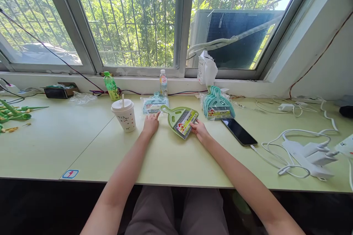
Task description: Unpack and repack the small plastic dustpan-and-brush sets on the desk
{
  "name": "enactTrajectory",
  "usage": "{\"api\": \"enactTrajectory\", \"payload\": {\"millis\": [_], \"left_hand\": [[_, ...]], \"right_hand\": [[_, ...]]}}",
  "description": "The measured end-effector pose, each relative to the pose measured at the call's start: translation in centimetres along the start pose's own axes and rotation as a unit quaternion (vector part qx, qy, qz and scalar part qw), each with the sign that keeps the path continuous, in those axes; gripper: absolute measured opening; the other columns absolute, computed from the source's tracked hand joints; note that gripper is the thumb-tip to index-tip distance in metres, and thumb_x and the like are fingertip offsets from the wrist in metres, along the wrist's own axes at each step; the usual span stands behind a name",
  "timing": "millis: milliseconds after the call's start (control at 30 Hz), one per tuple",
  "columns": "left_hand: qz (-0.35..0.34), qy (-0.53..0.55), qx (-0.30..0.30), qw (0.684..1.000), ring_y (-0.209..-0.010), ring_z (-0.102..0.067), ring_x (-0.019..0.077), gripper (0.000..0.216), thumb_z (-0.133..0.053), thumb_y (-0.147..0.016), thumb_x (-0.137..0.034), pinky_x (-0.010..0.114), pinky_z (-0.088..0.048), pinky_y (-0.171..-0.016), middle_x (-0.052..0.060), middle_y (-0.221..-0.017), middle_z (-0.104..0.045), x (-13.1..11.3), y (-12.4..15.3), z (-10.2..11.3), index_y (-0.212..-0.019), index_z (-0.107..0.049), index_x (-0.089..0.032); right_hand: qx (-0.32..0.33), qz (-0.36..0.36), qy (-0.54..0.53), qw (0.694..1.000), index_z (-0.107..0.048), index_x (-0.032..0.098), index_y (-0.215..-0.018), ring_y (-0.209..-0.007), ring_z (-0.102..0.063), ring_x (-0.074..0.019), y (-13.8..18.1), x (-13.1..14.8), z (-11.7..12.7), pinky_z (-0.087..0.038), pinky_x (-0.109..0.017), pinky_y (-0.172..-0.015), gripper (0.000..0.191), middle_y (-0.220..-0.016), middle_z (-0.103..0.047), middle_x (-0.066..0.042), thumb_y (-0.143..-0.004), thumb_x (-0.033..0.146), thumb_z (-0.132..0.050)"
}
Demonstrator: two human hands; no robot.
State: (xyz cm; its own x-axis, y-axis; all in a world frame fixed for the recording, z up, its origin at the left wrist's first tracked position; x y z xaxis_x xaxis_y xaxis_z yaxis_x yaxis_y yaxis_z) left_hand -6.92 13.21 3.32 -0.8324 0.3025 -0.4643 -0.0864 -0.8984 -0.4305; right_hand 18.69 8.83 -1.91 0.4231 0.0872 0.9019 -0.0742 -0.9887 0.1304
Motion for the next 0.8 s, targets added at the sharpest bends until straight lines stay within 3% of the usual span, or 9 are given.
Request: {"api": "enactTrajectory", "payload": {"millis": [100, 200, 300, 467, 567, 667, 733, 800], "left_hand": [[0.010, -0.085, 0.023, 0.996, -0.116, -0.052, 0.0352, 0.059, -0.042, -0.083, -0.010, 0.054, -0.027, -0.108, 0.019, -0.107, -0.063, 0.3, 0.0, -0.6, -0.142, -0.050, -0.019], [0.011, -0.170, 0.046, 0.984, -0.111, -0.052, 0.0310, 0.063, -0.038, -0.086, -0.009, 0.045, -0.039, -0.099, 0.016, -0.113, -0.058, 0.0, 0.2, -0.5, -0.146, -0.044, -0.026], [0.015, -0.203, 0.075, 0.976, -0.113, -0.050, 0.0292, 0.054, -0.037, -0.090, -0.012, 0.040, -0.043, -0.093, 0.014, -0.117, -0.055, -0.3, 0.5, -0.7, -0.139, -0.053, -0.032], [-0.036, -0.157, 0.075, 0.984, -0.127, -0.048, 0.0256, 0.045, -0.040, -0.087, -0.006, 0.041, -0.038, -0.107, 0.009, -0.137, -0.052, -1.5, 0.7, -1.1, -0.112, -0.071, -0.026], [-0.052, -0.145, 0.087, 0.984, -0.112, -0.061, 0.0212, 0.043, -0.036, -0.087, -0.002, 0.041, -0.031, -0.113, 0.009, -0.118, -0.066, -2.3, 0.7, -1.4, -0.105, -0.070, -0.021], [-0.028, -0.171, 0.031, 0.984, -0.101, -0.065, 0.0248, 0.040, -0.035, -0.096, -0.019, 0.044, -0.029, -0.113, 0.012, -0.102, -0.071, -3.1, 0.7, -0.4, -0.130, -0.056, -0.012], [-0.032, -0.196, 0.003, 0.980, -0.105, -0.063, 0.0295, 0.057, -0.041, -0.096, -0.037, 0.049, -0.027, -0.112, 0.016, -0.107, -0.069, -3.9, 0.9, -0.1, -0.145, -0.038, -0.008], [-0.045, -0.223, 0.004, 0.974, -0.112, -0.059, 0.0331, 0.073, -0.049, -0.092, -0.047, 0.052, -0.024, -0.114, 0.018, -0.115, -0.066, -4.6, 1.3, -0.6, -0.150, -0.030, -0.008]], "right_hand": [[-0.016, 0.000, -0.004, 1.000, -0.058, 0.019, -0.095, -0.071, -0.070, -0.0143, 0.0, -0.1, 0.2, -0.061, -0.025, -0.062, 0.023, -0.083, -0.071, -0.003, -0.080, 0.001, -0.056], [-0.040, 0.002, -0.005, 0.999, -0.058, 0.018, -0.095, -0.069, -0.070, -0.0144, 0.1, -0.1, 0.6, -0.061, -0.025, -0.061, 0.024, -0.083, -0.072, -0.004, -0.079, 0.000, -0.057], [-0.052, 0.002, -0.006, 0.999, -0.058, 0.018, -0.095, -0.069, -0.070, -0.0144, 0.2, 0.0, 0.8, -0.061, -0.025, -0.062, 0.024, -0.081, -0.072, -0.003, -0.080, -0.001, -0.057], [-0.053, -0.005, -0.015, 0.998, -0.058, 0.018, -0.095, -0.069, -0.070, -0.0147, 0.5, 0.1, 0.7, -0.061, -0.026, -0.064, 0.022, -0.081, -0.072, -0.003, -0.081, 0.001, -0.057], [-0.086, 0.017, -0.023, 0.996, -0.058, 0.019, -0.095, -0.071, -0.070, -0.0150, 0.6, 0.4, 1.5, -0.062, -0.029, -0.069, 0.024, -0.079, -0.071, -0.002, -0.080, 0.001, -0.057], [-0.127, 0.041, -0.037, 0.990, -0.058, 0.021, -0.095, -0.074, -0.070, -0.0150, 0.5, 0.7, 2.8, -0.062, -0.031, -0.074, 0.026, -0.079, -0.071, 0.000, -0.078, 0.000, -0.059], [-0.138, 0.047, -0.046, 0.988, -0.058, 0.021, -0.093, -0.076, -0.071, -0.0151, 0.4, 0.7, 3.3, -0.062, -0.031, -0.075, 0.026, -0.083, -0.071, -0.001, -0.076, 0.001, -0.060], [-0.146, 0.050, -0.051, 0.987, -0.059, 0.021, -0.092, -0.078, -0.070, -0.0155, 0.2, 0.7, 3.7, -0.062, -0.032, -0.076, 0.026, -0.085, -0.071, -0.001, -0.075, 0.002, -0.061]]}}
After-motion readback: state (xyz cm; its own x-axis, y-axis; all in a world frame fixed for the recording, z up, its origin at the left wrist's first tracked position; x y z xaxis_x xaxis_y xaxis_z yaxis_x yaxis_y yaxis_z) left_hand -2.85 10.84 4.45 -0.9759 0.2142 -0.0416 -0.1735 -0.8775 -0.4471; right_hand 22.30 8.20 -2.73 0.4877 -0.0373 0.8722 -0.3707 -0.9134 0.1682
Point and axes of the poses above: each hand's wrist, its own y-axis away from the middle knuckle, its own z-axis out of the back of the hand, x = y × z, the point moved 10 cm from there along -y, towards the middle knuckle
